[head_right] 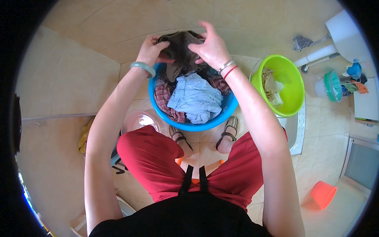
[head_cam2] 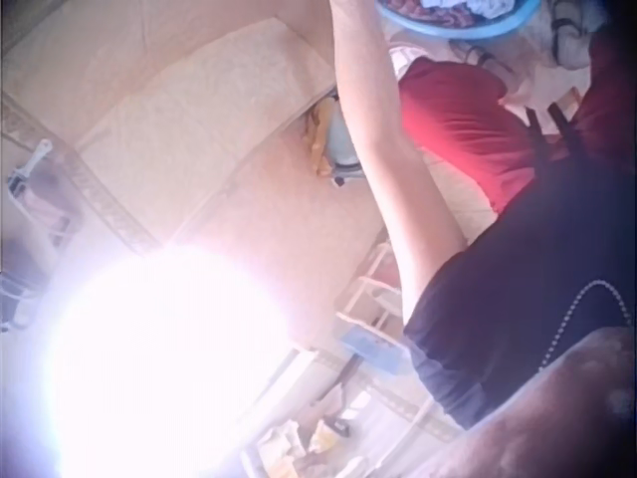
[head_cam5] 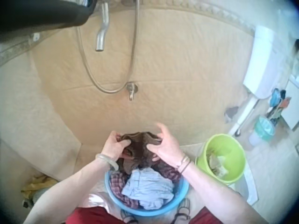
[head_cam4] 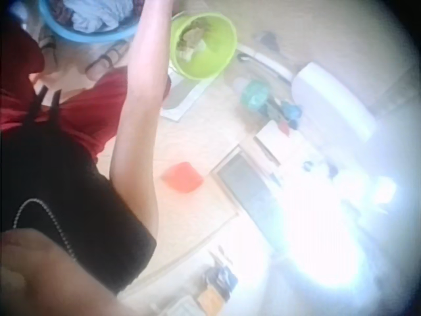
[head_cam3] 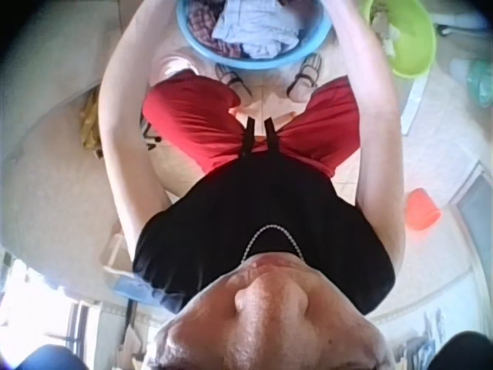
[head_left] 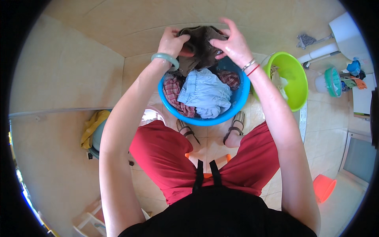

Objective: The person hand-washes a load of clothes in a blue basin filled with soapy water. They scrub and rinse various items, including a dark garment, a light blue shirt, a black top, and a red plaid shirt, before transferring them one by one into a green bucket.

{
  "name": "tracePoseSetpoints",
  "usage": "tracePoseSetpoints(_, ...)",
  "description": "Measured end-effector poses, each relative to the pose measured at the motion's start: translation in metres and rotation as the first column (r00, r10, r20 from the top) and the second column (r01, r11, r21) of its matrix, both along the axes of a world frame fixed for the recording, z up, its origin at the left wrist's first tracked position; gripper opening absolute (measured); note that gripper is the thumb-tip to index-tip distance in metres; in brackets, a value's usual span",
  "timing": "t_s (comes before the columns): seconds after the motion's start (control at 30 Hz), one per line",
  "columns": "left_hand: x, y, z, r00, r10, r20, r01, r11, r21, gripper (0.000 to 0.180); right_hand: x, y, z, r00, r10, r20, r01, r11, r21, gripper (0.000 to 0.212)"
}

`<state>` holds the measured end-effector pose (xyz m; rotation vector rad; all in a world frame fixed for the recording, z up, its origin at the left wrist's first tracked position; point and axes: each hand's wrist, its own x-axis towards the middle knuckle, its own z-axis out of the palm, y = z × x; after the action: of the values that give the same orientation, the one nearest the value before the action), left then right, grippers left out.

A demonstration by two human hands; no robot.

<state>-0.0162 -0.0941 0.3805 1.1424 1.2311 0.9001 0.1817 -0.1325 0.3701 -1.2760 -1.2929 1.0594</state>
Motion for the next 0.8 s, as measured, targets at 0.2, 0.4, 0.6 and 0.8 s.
tracePoseSetpoints(0.2,0.021,0.022,0.051,0.984,-0.167,0.057,0.144,0.948,0.283,0.051,-0.012,0.014,0.090,0.901,0.160,0.402,-0.262,0.942,0.211,0.106)
tracePoseSetpoints(0.4,0.034,0.025,0.077,0.893,-0.287,0.346,0.085,0.864,0.497,0.029,0.006,0.041,0.104,0.828,-0.202,0.524,-0.217,0.745,0.630,0.065)
tracePoseSetpoints(0.6,0.003,0.028,-0.053,0.974,-0.131,-0.187,0.212,0.818,0.535,0.100,0.019,0.042,0.003,0.889,-0.070,0.453,-0.160,0.879,0.449,0.035)
tracePoseSetpoints(0.8,-0.003,0.000,-0.178,0.758,-0.176,-0.628,0.389,0.895,0.218,0.121,0.011,0.025,-0.128,0.826,-0.074,0.558,-0.128,0.940,0.315,0.041)
